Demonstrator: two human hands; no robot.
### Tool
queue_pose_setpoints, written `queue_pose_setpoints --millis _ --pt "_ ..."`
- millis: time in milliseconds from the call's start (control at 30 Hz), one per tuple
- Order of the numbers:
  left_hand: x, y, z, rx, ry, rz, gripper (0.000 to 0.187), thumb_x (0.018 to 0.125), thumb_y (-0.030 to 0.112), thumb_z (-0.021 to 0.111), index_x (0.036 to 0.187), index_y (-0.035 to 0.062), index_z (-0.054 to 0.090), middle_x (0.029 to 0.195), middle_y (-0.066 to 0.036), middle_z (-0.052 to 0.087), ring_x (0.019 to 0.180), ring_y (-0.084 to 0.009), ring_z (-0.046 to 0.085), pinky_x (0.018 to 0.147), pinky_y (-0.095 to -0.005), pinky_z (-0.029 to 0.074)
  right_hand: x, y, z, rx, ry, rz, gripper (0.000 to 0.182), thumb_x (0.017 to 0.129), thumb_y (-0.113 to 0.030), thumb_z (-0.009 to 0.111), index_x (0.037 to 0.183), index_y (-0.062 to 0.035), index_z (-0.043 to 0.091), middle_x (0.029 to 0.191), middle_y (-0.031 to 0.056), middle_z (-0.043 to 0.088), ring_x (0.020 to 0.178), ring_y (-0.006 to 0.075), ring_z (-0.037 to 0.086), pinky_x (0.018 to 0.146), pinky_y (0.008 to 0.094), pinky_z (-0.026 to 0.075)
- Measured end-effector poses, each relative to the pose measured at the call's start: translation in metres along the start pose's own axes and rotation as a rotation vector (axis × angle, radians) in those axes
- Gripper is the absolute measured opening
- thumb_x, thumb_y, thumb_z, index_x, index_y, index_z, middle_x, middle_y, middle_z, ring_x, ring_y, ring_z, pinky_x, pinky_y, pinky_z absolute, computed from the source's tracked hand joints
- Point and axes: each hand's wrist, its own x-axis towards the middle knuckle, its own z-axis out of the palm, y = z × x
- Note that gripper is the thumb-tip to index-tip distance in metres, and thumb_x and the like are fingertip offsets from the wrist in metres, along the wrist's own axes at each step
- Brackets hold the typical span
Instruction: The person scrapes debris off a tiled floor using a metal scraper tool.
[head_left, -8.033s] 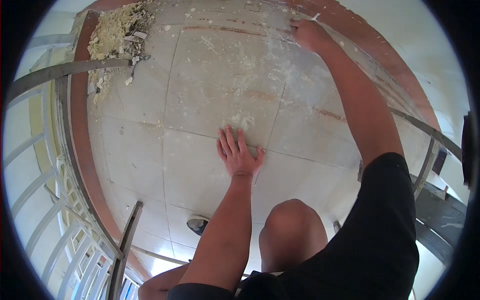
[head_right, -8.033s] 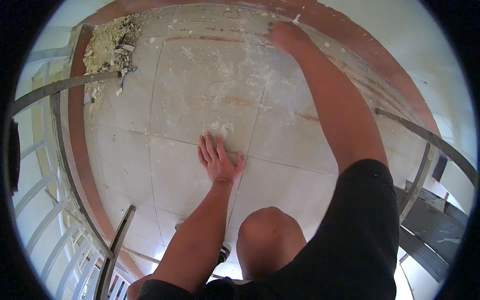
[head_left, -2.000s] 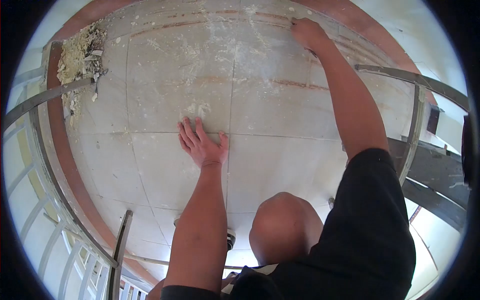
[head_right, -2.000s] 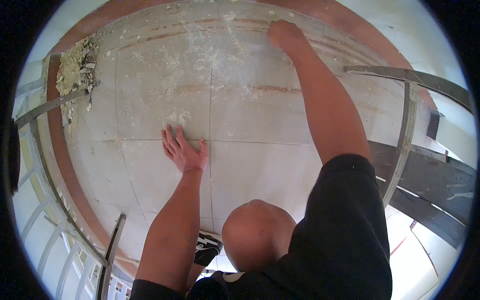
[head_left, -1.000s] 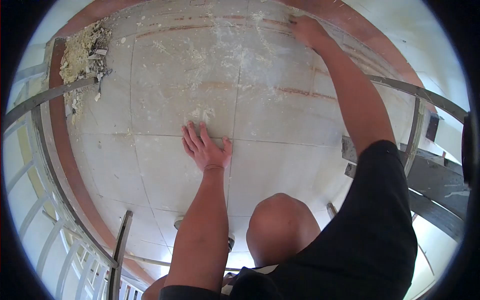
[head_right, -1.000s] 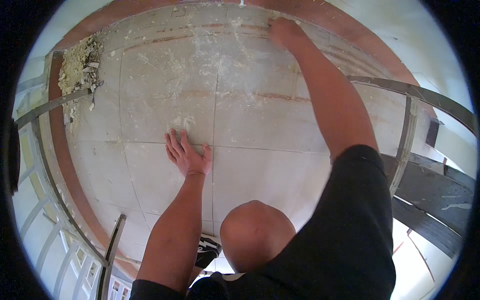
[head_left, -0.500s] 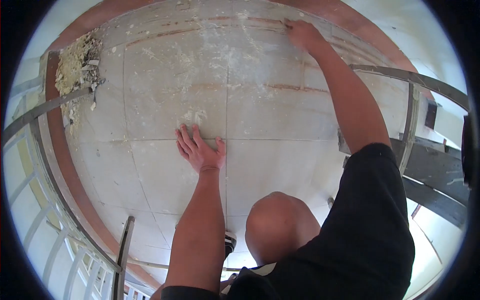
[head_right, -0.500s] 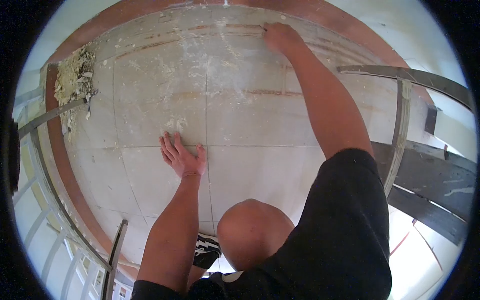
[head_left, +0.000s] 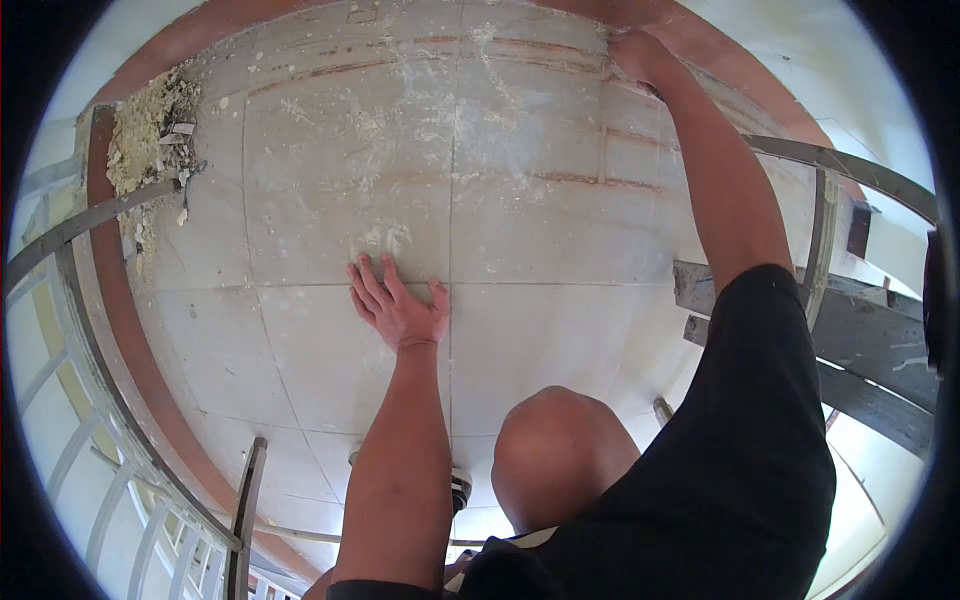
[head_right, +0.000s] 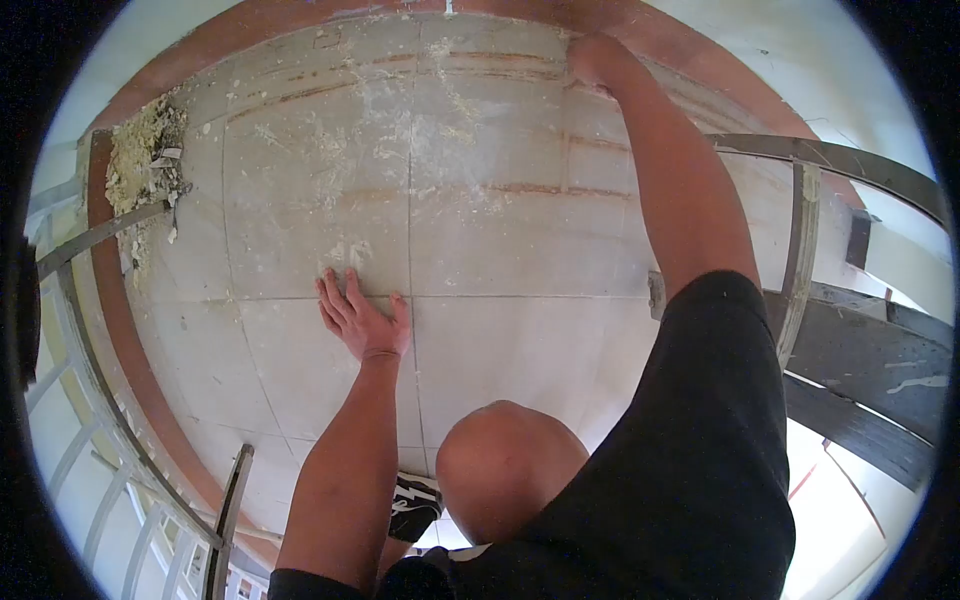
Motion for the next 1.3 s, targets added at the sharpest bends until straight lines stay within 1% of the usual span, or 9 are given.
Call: queue_pose_setpoints --millis 167,267,367,433,567,633,867,1033,1300 --pt "0.000 -0.002 -0.001 -0.001 0.019 0.018 0.075 0.074 0.041 0.059 0.137 0.0072 0.034 0.150 -0.018 0.022 0.141 -0.0389 0.014 0.112 -0.0529 0.014 -0.020 -0.021 -0.012 0.165 0.022 0.109 0.027 0.082 -0.021 0.052 0.086 0.0010 0.068 0.085 0.0218 0.067 0.076 0.0359 0.067 0.066 0.0433 0.054" --pt "0.005 0.002 0.000 -0.007 0.020 0.000 0.075 0.074 0.041 0.059 0.137 0.0071 0.034 0.150 -0.018 0.022 0.141 -0.0390 0.015 0.112 -0.0529 0.014 -0.006 -0.023 -0.019 -0.189 -0.047 -0.016 0.027 0.078 -0.019 0.058 0.093 0.0008 0.067 0.092 0.0214 0.066 0.079 0.0379 0.065 0.068 0.0442 0.054" --pt "0.002 0.004 -0.003 -0.011 0.000 -0.006 0.074 0.075 0.038 0.060 0.136 0.0062 0.034 0.149 -0.018 0.022 0.141 -0.0378 0.015 0.113 -0.0521 0.014 -0.024 -0.033 -0.026 0.097 0.073 0.083 0.029 0.076 -0.014 0.060 0.099 0.0015 0.066 0.099 0.0221 0.065 0.083 0.0377 0.065 0.072 0.0442 0.054" --pt "0.001 0.003 -0.005 -0.006 0.005 -0.006 0.073 0.075 0.035 0.061 0.136 0.0055 0.034 0.149 -0.017 0.022 0.141 -0.0367 0.015 0.113 -0.0513 0.013 -0.030 -0.031 -0.026 -0.147 -0.043 -0.111 0.028 0.085 -0.014 0.048 0.104 -0.0006 0.063 0.098 0.0209 0.065 0.086 0.0361 0.065 0.076 0.0429 0.054" --pt "-0.002 0.001 -0.007 0.001 -0.033 -0.012 0.074 0.074 0.038 0.061 0.136 0.0067 0.034 0.149 -0.018 0.022 0.141 -0.0379 0.014 0.113 -0.0520 0.013 0.011 0.002 0.028 -0.215 -0.281 0.047 0.028 0.084 -0.014 0.049 0.103 -0.0001 0.064 0.103 0.0219 0.064 0.089 0.0363 0.064 0.079 0.0432 0.053" --pt "0.005 0.006 -0.004 -0.009 -0.031 -0.019 0.074 0.074 0.040 0.060 0.136 0.0079 0.034 0.150 -0.019 0.022 0.141 -0.0388 0.014 0.113 -0.0527 0.013 -0.010 -0.006 0.021 0.025 0.190 0.000 0.027 0.082 -0.014 0.050 0.096 0.0019 0.066 0.103 0.0205 0.066 0.091 0.0370 0.064 0.077 0.0437 0.053" --pt "0.000 0.002 -0.004 -0.019 -0.018 -0.010 0.073 0.075 0.038 0.060 0.136 0.0075 0.034 0.149 -0.018 0.022 0.141 -0.0380 0.014 0.113 -0.0520 0.013 0.004 -0.024 0.004 -0.048 -0.064 0.089 0.036 0.085 -0.021 0.043 0.101 0.0024 0.065 0.107 0.0242 0.063 0.097 0.0411 0.061 0.085 0.0460 0.050" --pt "0.002 0.002 -0.002 -0.006 -0.009 -0.024 0.072 0.076 0.039 0.058 0.137 0.0074 0.034 0.149 -0.017 0.023 0.141 -0.0368 0.015 0.113 -0.0515 0.013 -0.016 -0.027 0.008 0.188 0.148 0.124 0.035 0.084 -0.021 0.044 0.097 0.0020 0.066 0.100 0.0250 0.064 0.093 0.0412 0.063 0.084 0.0464 0.050" --pt "0.000 0.000 -0.002 -0.026 -0.035 -0.021 0.075 0.075 0.041 0.060 0.137 0.0080 0.033 0.151 -0.019 0.019 0.142 -0.0382 0.011 0.113 -0.0532 0.012 -0.018 -0.025 0.003 0.110 0.013 0.123 0.034 0.084 -0.021 0.045 0.090 0.0026 0.068 0.094 0.0275 0.064 0.090 0.0395 0.064 0.080 0.0466 0.050"
